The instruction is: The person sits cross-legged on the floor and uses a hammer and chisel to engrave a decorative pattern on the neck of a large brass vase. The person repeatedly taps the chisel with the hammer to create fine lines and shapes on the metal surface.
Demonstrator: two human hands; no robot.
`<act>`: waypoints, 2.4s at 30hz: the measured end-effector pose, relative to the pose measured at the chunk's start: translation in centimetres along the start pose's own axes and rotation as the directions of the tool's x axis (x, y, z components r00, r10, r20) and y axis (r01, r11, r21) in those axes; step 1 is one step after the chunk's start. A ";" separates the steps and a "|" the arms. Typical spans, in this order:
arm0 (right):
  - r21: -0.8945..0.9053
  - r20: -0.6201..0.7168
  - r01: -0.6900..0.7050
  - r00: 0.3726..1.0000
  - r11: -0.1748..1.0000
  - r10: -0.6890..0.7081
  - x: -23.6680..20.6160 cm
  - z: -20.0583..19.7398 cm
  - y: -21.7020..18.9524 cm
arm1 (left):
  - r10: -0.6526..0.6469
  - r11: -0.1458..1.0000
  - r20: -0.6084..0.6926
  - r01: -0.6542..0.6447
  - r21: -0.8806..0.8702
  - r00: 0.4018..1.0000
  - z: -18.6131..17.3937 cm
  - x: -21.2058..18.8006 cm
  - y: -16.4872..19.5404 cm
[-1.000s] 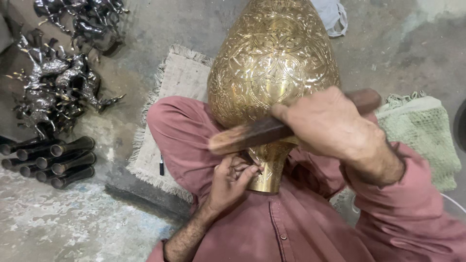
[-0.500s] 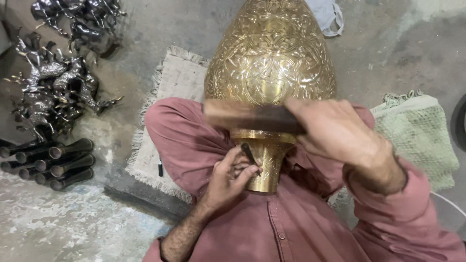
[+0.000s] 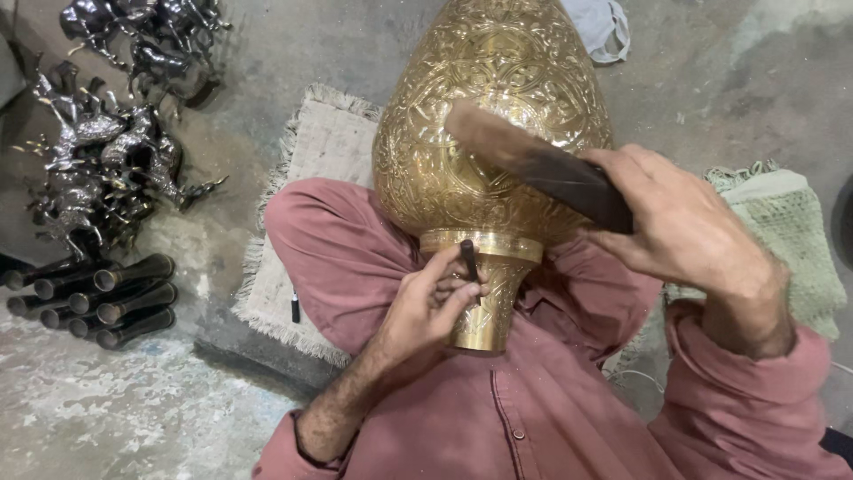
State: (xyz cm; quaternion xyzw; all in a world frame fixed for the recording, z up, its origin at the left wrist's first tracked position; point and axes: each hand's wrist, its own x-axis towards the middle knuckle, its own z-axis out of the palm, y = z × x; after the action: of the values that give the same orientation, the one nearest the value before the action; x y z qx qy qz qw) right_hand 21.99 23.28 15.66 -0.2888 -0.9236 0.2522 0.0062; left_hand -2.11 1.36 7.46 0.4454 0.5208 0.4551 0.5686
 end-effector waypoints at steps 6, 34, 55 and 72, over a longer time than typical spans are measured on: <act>-0.122 0.133 -0.295 0.942 0.948 0.310 -0.7 0.7 1.3 | -0.047 0.996 0.027 0.045 0.082 0.999 0.0 0.9 0.4; 0.335 -0.154 0.118 0.986 0.935 -0.069 -0.3 2.0 0.4 | -0.076 0.990 -0.012 0.077 0.116 0.997 -0.1 0.4 0.6; -0.136 0.124 0.203 0.975 0.970 -0.186 6.0 -1.8 -9.6 | 0.061 0.965 -0.455 0.064 0.255 0.888 3.5 -3.8 -1.6; -0.126 0.107 0.185 0.979 0.975 -0.172 3.1 -0.8 -4.7 | 0.119 0.960 -0.311 -0.030 0.279 0.943 3.0 -2.8 -0.4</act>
State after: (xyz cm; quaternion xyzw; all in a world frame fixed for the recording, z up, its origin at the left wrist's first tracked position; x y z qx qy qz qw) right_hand 17.06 22.02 18.13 -0.1921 -0.9599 0.2010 -0.0347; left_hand 0.81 -1.52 7.78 0.4572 0.6471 0.4682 0.3913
